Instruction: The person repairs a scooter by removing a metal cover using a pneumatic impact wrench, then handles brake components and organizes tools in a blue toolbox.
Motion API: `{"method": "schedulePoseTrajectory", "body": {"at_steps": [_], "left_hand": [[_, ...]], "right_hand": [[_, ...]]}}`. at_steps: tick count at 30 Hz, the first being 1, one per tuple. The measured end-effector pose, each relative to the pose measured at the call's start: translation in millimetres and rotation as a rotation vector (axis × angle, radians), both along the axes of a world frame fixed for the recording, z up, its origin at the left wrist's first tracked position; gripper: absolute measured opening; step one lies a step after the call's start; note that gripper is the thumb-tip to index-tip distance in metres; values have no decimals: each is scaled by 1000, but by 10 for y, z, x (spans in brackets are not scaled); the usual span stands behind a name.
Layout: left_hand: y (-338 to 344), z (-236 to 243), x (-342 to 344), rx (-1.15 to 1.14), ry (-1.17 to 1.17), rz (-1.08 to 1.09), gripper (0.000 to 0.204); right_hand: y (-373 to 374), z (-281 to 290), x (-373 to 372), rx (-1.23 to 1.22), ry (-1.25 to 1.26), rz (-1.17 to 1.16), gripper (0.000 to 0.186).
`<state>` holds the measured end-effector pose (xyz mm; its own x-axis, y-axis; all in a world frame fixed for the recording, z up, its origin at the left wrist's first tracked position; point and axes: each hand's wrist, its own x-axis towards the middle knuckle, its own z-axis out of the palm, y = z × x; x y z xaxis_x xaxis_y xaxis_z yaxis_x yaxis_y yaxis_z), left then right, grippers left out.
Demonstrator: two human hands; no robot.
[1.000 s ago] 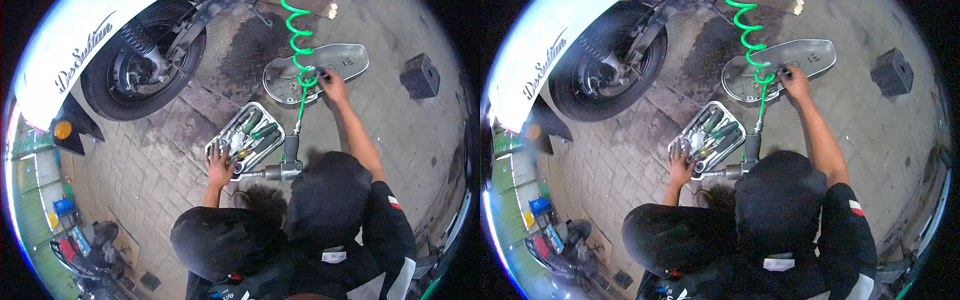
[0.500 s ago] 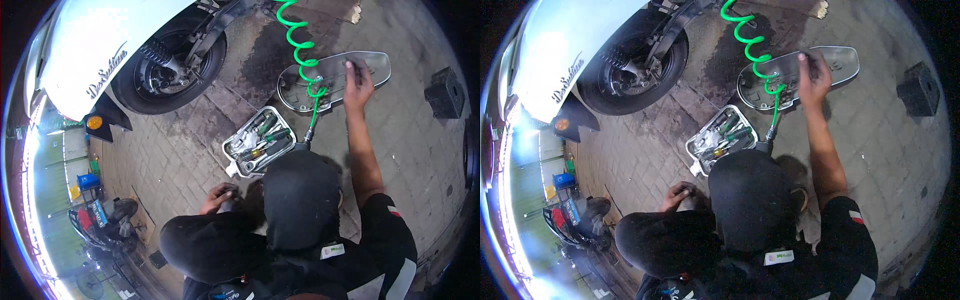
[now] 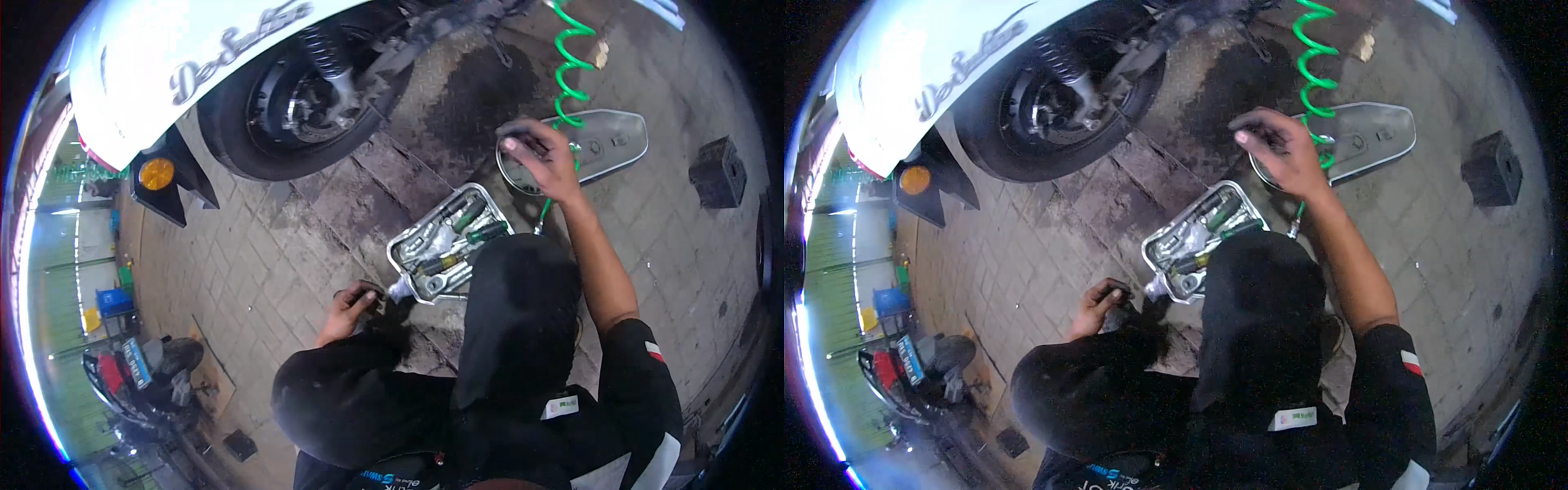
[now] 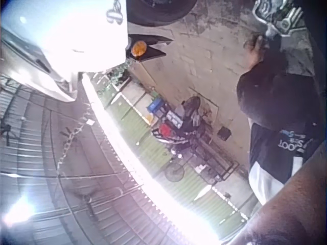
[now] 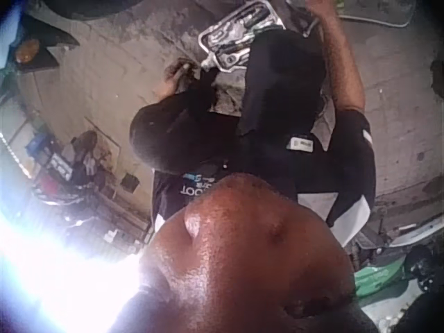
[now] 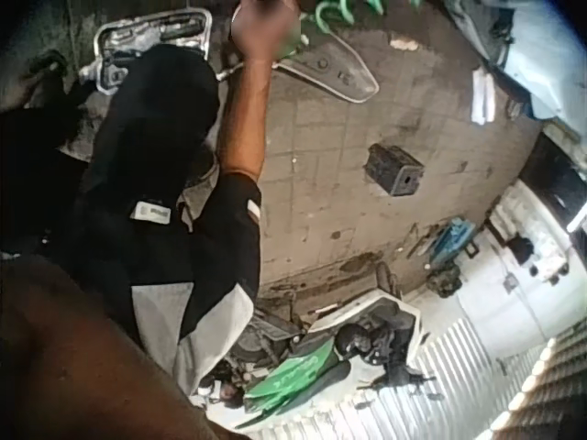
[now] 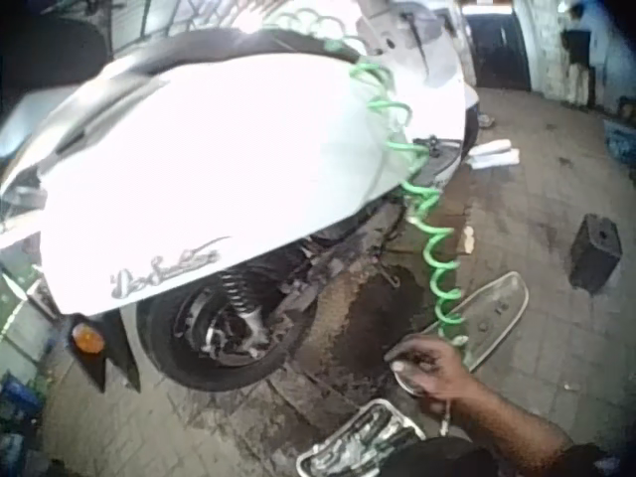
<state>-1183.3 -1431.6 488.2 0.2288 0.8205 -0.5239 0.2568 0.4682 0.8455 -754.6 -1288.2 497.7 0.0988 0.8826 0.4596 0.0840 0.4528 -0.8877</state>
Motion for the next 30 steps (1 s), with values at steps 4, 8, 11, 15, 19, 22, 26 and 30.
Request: {"method": "schedulePoseTrajectory", "body": {"at_steps": [4, 8, 11, 15, 19, 22, 26, 30], "left_hand": [[296, -465, -212, 85, -115, -82, 20], [437, -778, -409, 44, 4, -126, 26], [438, -738, -747, 323, 404, -519, 36], [237, -932, -1683, 433, 348, -274, 40], [-333, -1343, -2503, 571, 525, 93, 44], [-1170, -1594, -3085, 562, 827, 267, 48], [-2240, -1972, -3372, 317, 955, 271, 55], [-2619, -2391, -3379, 333, 1142, 326, 63]], "right_hand": [[492, 354, -457, -224, -240, 298, 30], [853, 424, -875, -369, -669, 415, 56], [1056, 231, -1102, -591, -1267, 514, 82], [1091, -43, -1567, -690, -1453, 655, 78], [926, -336, -1705, -739, -1565, 857, 70], [1003, -599, -2007, -816, -1741, 937, 63], [1172, -677, -2805, -723, -1803, 1064, 49], [1143, -661, -3596, -593, -1824, 1135, 48]]}}
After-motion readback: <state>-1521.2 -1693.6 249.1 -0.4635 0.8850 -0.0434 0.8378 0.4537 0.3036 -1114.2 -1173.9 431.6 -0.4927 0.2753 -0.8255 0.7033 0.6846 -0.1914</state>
